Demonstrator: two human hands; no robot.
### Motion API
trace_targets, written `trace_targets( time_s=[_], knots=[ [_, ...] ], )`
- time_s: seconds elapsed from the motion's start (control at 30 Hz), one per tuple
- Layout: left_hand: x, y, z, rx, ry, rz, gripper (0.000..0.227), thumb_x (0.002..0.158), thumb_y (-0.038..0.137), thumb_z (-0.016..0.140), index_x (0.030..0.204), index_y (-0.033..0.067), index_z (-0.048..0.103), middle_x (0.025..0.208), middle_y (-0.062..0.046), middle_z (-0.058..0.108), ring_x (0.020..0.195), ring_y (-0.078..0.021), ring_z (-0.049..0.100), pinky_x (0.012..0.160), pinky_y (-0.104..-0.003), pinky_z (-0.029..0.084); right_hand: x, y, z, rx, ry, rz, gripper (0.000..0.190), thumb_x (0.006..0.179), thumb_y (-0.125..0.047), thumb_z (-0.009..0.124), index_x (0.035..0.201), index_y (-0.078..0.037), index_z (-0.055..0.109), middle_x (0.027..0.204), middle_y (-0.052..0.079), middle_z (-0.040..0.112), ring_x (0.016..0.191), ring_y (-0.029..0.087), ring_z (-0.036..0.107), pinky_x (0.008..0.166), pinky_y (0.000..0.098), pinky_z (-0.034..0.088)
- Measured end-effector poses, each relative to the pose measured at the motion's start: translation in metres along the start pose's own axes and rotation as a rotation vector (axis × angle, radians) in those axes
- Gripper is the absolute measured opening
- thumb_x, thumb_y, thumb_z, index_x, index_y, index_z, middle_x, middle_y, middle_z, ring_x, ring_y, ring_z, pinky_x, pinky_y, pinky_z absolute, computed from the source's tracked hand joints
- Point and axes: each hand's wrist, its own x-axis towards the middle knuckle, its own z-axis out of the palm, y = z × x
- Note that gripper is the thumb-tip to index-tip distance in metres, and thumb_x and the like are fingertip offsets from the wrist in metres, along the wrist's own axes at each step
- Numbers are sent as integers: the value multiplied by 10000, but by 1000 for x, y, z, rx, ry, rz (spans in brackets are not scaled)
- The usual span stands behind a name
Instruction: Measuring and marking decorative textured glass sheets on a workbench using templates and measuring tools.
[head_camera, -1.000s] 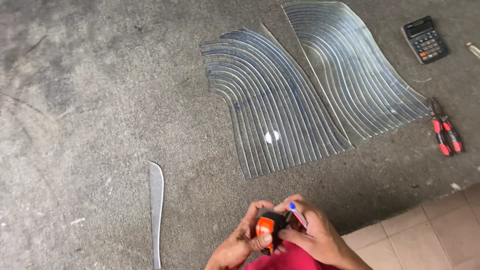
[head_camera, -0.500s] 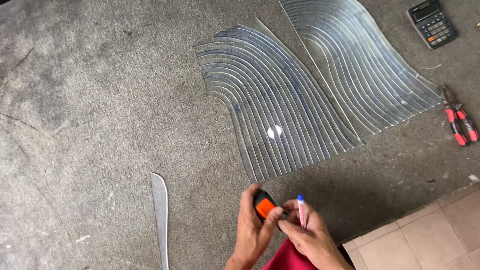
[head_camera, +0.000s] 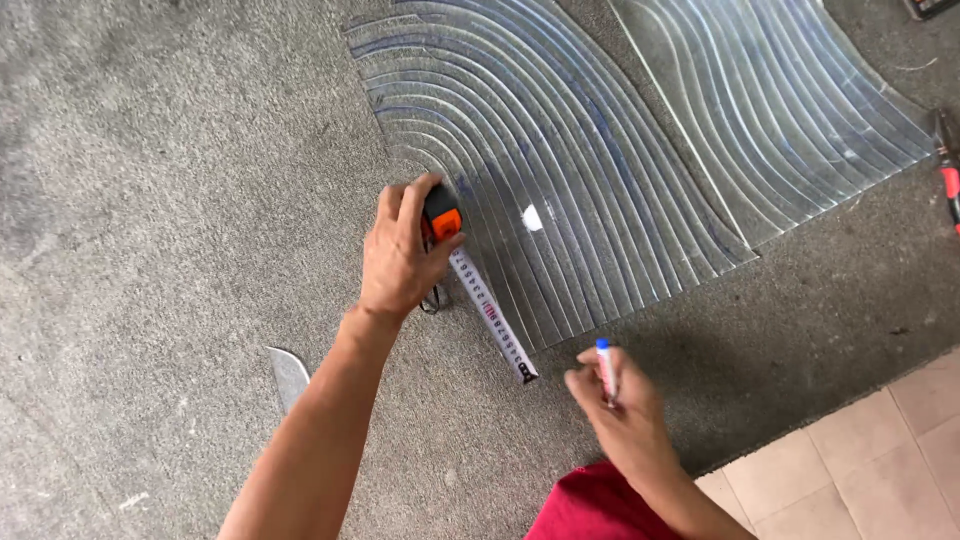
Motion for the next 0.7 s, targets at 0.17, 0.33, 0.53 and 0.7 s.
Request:
trace_targets(
  time_s=[0.17,0.33,0.53,0.7],
  knots=[
    [14,-15,10,37,-76,27,834,789,210,914,1466,252,428,1179,-105,520,944,-228,664,784,-383,664,-11,21,-25,441,5,115,241,1026,-162,521,985,-14,707,796,117,703,481,115,486,304,246,313],
    [18,-13,6,16,-119,66,846,806,183,889,1498,210,404,1264,-130,525,986,-271,702,891,-420,656,-12,-25,-29,18,67,-38,490,1108,-281,270,981,-39,677,837,72,655,715,155,581,661,300,497],
    [16,-16,1,7,-107,-2,814,819,138,855,1492,186,400,1283,-147,500,962,-309,712,868,-446,652,0,-37,-16,237,-31,-162,249,1033,-92,439,1092,9,659,848,115,716,614,133,642,447,238,562],
    [20,-20,6,25,-123,-16,824,831,155,861,1500,215,383,1244,-136,503,935,-273,718,843,-408,680,11,-47,8,111,62,-185,110,887,1,650,992,36,655,680,90,683,490,104,602,390,194,518]
  ],
)
